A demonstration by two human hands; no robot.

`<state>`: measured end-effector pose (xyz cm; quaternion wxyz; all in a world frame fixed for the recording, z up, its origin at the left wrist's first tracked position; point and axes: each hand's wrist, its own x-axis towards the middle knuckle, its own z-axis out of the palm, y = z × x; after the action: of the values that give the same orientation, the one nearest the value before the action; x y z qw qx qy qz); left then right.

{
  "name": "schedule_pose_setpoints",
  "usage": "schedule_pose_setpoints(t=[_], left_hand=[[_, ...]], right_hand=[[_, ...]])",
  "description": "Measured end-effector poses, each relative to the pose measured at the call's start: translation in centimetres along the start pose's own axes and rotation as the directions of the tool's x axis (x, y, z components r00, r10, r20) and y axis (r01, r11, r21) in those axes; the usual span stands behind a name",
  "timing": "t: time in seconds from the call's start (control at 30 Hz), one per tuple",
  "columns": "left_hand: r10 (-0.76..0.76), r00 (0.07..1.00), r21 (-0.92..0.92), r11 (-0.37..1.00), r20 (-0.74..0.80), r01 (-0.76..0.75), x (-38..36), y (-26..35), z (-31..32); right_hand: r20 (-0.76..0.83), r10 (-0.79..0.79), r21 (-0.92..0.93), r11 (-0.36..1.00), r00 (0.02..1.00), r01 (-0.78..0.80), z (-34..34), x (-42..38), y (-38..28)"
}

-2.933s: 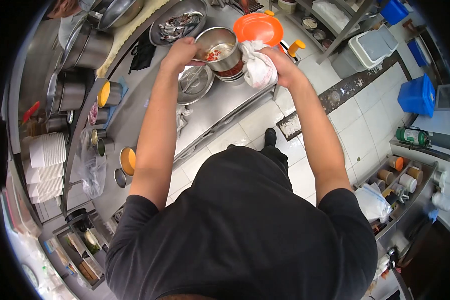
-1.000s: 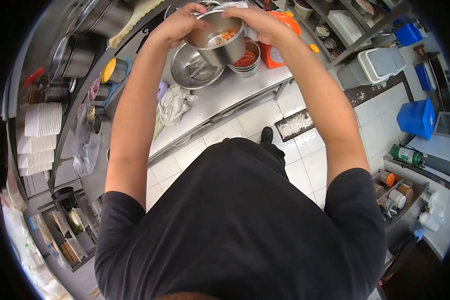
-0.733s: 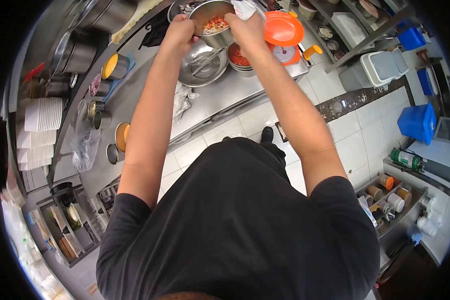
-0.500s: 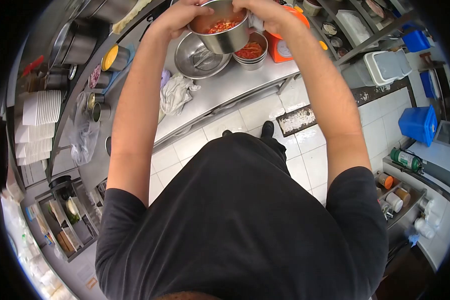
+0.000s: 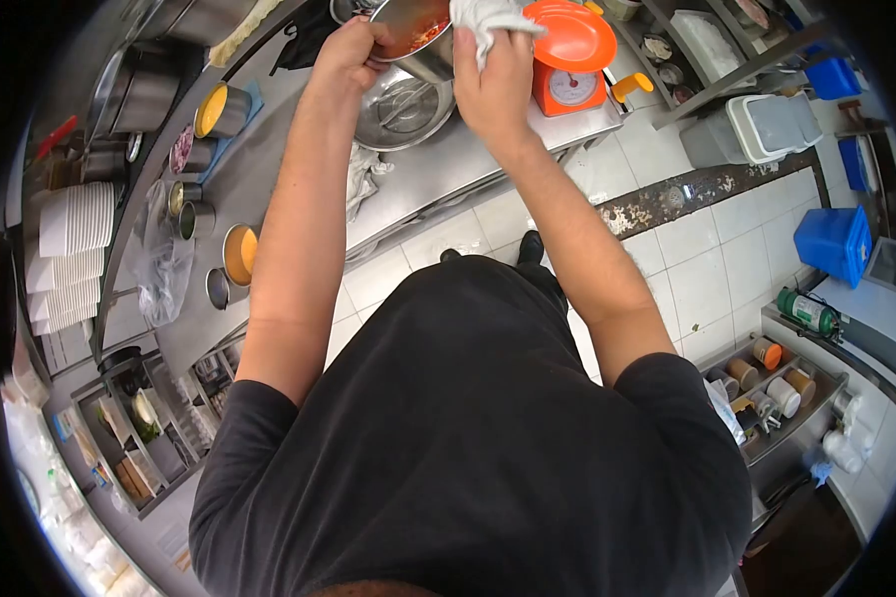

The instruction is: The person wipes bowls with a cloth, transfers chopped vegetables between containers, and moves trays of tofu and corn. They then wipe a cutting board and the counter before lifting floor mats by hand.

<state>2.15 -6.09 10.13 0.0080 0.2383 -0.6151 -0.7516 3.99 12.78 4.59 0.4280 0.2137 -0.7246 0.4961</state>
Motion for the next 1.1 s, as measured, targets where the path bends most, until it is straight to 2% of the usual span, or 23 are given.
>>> schedule_pose_setpoints(t=[0.03, 0.07, 0.13, 0.23, 0.33, 0.37, 0.47, 0.5, 0.6, 0.63, 0.67, 0.7, 0.73, 0.77, 0.83, 0.9, 1.0, 1.03, 1.1], left_hand=[[-0.026, 0.999, -0.051, 0.998, -0.025, 0.025, 0.2, -0.2, -0.2], [-0.055, 0.997, -0.1, 0.994, -0.049, 0.05, 0.3, -0.3, -0.4], [-0.061, 0.998, -0.095, 0.994, -0.012, 0.059, -0.4, 0.0, 0.0], [-0.074, 0.996, -0.121, 0.989, 0.044, 0.079, -0.6, 0.2, 0.4], [-0.088, 0.996, -0.165, 0.982, 0.03, 0.092, -1.7, 1.0, -0.7], [-0.095, 0.995, -0.181, 0.979, 0.019, 0.097, -1.8, 1.1, -1.4], [-0.097, 0.993, -0.182, 0.977, 0.07, 0.108, -1.8, -0.8, -2.6], [-0.089, 0.991, -0.173, 0.979, 0.101, 0.106, -1.7, -1.1, -2.8], [-0.042, 0.992, -0.084, 0.995, 0.118, 0.052, -6.6, -0.9, -1.1], [-0.03, 0.993, -0.023, 0.999, 0.11, 0.032, -7.1, -0.8, -1.6], [-0.03, 0.988, -0.021, 0.999, 0.153, 0.034, -7.3, -0.6, -2.6], [-0.039, 0.98, -0.02, 0.999, 0.196, 0.044, -7.7, -0.5, -3.7], [-0.045, 0.97, -0.02, 0.998, 0.241, 0.051, -8.3, -0.2, -4.2], [-0.046, 0.97, -0.059, 0.996, 0.238, 0.062, -8.8, -0.2, -4.1], [-0.061, 0.972, -0.138, 0.986, 0.225, 0.093, -11.2, 0.3, -3.2], [0.002, 0.984, -0.17, 0.985, 0.177, 0.028, -12.1, 0.7, -2.8], [0.116, 0.988, -0.116, 0.988, 0.102, -0.104, -10.3, -0.6, -5.7], [0.157, 0.985, -0.078, 0.985, 0.073, -0.152, -9.5, -1.0, -7.4], [0.15, 0.989, 0.13, 0.981, -0.013, -0.147, -9.5, -0.7, -10.6]], right_hand=[[0.034, -0.011, 0.026, 1.0, 0.999, 0.01, -0.5, -1.0, -0.7], [0.201, -0.03, 0.005, 1.0, 0.979, 0.03, -0.9, -2.5, -1.3], [0.514, -0.053, -0.032, 0.996, 0.856, 0.081, -1.8, -5.6, -2.3], [0.596, -0.038, 0.165, 0.983, 0.802, -0.076, -2.3, -7.5, -3.7], [0.498, 0.132, 0.176, 0.952, 0.857, -0.249, -3.7, -7.0, -4.1], [0.41, 0.159, 0.208, 0.942, 0.898, -0.261, -4.6, -6.2, -4.4], [0.169, 0.086, 0.165, 0.98, 0.982, -0.115, -4.7, -3.8, -4.0], [0.204, 0.082, 0.153, 0.981, 0.976, -0.115, -4.4, -3.2, -3.9], [0.021, 0.355, 0.27, 0.898, 0.934, -0.348, -2.1, -2.7, -2.2], [0.169, 0.474, 0.471, 0.731, 0.864, -0.494, -2.1, -1.9, -2.2], [0.311, 0.574, 0.605, 0.496, 0.758, -0.623, -2.1, -1.2, -2.2], [0.504, 0.57, 0.709, 0.157, 0.649, -0.688, -2.0, -0.1, -1.7], [0.68, 0.484, 0.698, -0.199, 0.55, -0.688, -1.9, 0.7, -0.9], [0.82, 0.194, 0.555, -0.496, 0.538, -0.667, -1.9, 1.1, 0.2], [0.886, 0.113, 0.423, -0.593, 0.45, -0.685, -0.7, -0.1, 0.0], [0.943, 0.108, 0.283, -0.76, 0.316, -0.585, 1.3, -2.7, -1.5], [0.952, 0.237, 0.304, -0.642, 0.196, -0.704, 1.5, -5.8, -6.6], [0.98, 0.135, 0.201, -0.643, 0.148, -0.739, 1.6, -7.3, -5.7], [0.996, -0.075, -0.014, -0.615, 0.041, -0.788, 1.0, -10.1, -2.4]])
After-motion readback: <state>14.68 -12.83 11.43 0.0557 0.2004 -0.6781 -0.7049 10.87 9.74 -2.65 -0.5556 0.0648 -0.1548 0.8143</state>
